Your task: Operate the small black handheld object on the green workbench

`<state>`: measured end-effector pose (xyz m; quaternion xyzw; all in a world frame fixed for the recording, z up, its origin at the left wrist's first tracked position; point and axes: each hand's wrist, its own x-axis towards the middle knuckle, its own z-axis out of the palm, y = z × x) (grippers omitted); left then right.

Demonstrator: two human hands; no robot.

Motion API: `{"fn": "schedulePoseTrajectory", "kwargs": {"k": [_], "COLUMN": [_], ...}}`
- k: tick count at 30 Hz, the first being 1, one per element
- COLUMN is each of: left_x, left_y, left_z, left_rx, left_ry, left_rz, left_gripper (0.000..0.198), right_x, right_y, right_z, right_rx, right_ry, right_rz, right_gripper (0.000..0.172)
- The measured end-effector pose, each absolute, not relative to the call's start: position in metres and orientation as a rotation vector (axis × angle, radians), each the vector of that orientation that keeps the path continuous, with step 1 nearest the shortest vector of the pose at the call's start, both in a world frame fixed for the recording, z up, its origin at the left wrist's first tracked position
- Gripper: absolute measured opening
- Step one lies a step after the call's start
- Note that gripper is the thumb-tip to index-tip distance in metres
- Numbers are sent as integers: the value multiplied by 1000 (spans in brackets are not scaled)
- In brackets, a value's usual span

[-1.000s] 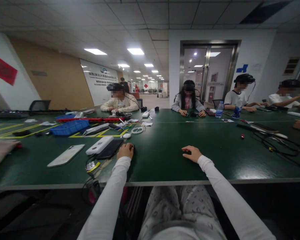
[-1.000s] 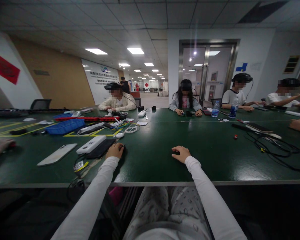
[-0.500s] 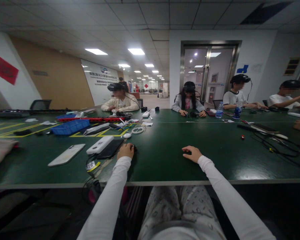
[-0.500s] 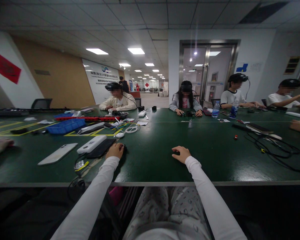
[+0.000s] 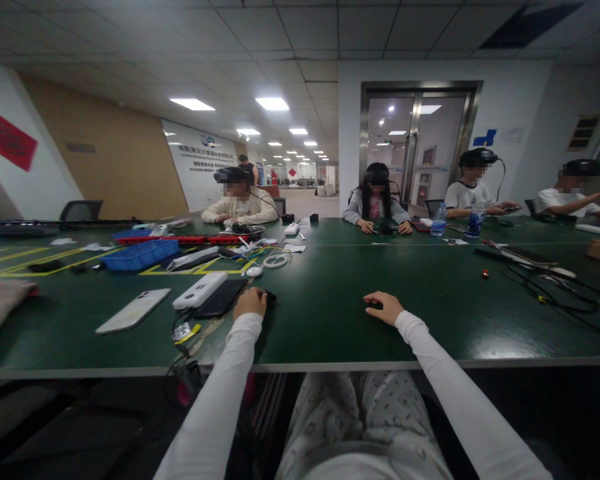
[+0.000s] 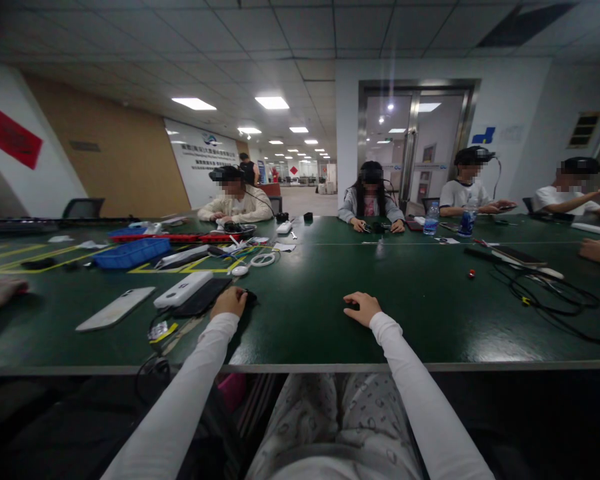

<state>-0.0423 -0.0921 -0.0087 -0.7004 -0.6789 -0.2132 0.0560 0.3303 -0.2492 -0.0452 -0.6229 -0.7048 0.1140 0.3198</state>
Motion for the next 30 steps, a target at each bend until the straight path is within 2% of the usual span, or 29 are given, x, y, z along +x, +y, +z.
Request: {"fn": "schedulePoseTrajectory", "kwargs": {"k": [30], "left_x": [-36], "left_y": [-107], "left_z": [1], "left_rx": [-2106], "left_ry": [-2093], "left_rz": [-634], "left_gripper": [25], "right_x": [333], "right_y": [-245], "right_z": [-50], "right_rx": [-1624], "right_ry": [-1847], "right_rz": [328], "right_gripper": [36]}}
